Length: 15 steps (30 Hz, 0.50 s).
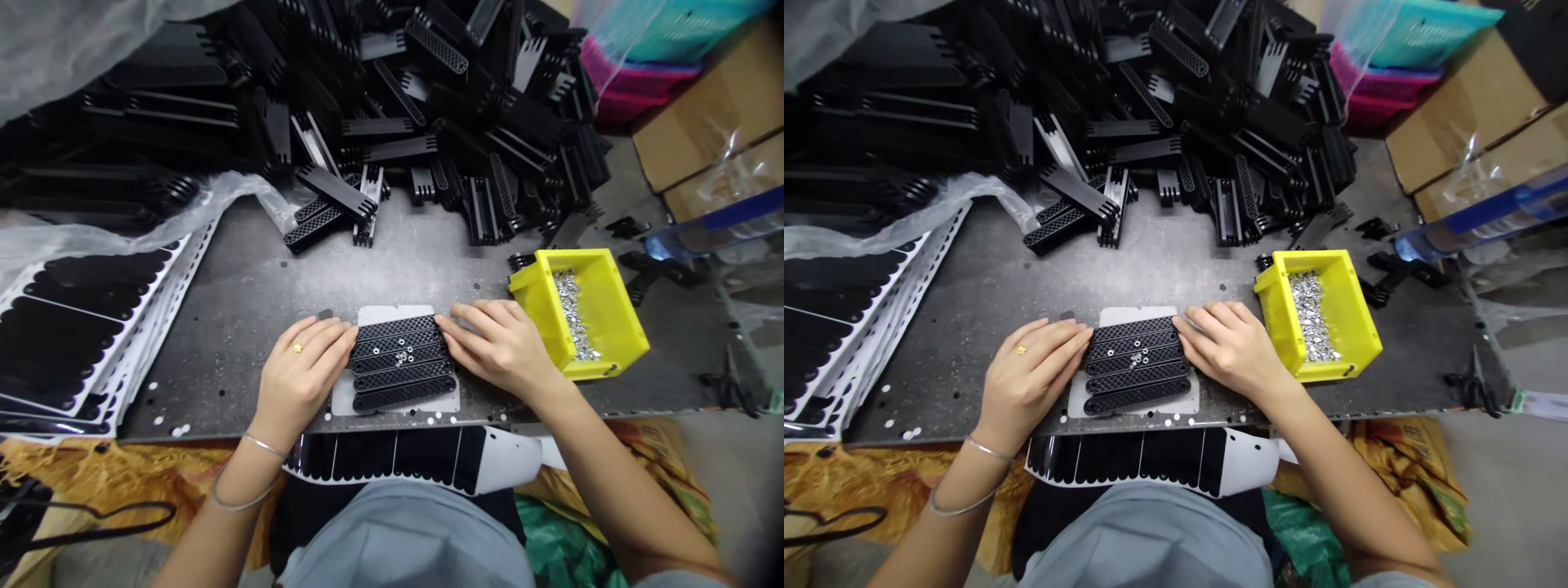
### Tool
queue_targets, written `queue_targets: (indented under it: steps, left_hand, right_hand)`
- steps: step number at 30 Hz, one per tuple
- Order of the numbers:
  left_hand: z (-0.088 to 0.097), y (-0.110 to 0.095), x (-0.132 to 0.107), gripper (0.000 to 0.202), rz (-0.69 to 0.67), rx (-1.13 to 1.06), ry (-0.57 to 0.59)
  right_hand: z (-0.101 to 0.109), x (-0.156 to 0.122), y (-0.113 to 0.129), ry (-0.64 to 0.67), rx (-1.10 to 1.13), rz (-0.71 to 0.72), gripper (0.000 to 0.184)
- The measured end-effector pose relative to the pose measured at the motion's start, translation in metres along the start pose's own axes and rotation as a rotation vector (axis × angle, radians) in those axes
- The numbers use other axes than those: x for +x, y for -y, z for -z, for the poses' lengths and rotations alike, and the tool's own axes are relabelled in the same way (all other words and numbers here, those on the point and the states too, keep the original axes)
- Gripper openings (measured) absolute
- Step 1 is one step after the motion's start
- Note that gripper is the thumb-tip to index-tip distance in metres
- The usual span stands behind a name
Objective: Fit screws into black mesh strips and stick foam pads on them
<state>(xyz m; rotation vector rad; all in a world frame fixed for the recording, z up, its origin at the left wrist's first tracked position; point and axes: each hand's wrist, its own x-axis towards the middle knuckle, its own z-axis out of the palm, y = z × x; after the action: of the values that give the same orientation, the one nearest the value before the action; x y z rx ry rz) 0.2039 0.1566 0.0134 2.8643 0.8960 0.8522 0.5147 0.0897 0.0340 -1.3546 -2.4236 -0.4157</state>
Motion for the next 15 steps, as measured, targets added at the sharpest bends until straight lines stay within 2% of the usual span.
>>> queue_targets:
  steps: [3,8,11,15]
  left_hand:
    - [0.004,-0.005,-0.005,0.035,-0.03,0.05,0.063]
    - [0.011,-0.027,0.0,0.035,0.063,0.15,0.094]
    - [0.013,-0.03,0.005,0.031,0.072,0.137,0.101]
    - [0.014,-0.021,0.005,0.03,0.057,0.085,0.097]
  right_hand:
    - [0.004,0.001,0.008,0.03,-0.089,0.076,0.021]
    - [0.01,0.012,0.027,0.121,-0.182,0.058,0.02]
    - [0.014,0.017,0.023,0.147,-0.142,0.088,0.02]
    - [0.011,0.027,0.012,0.12,0.046,0.035,0.016]
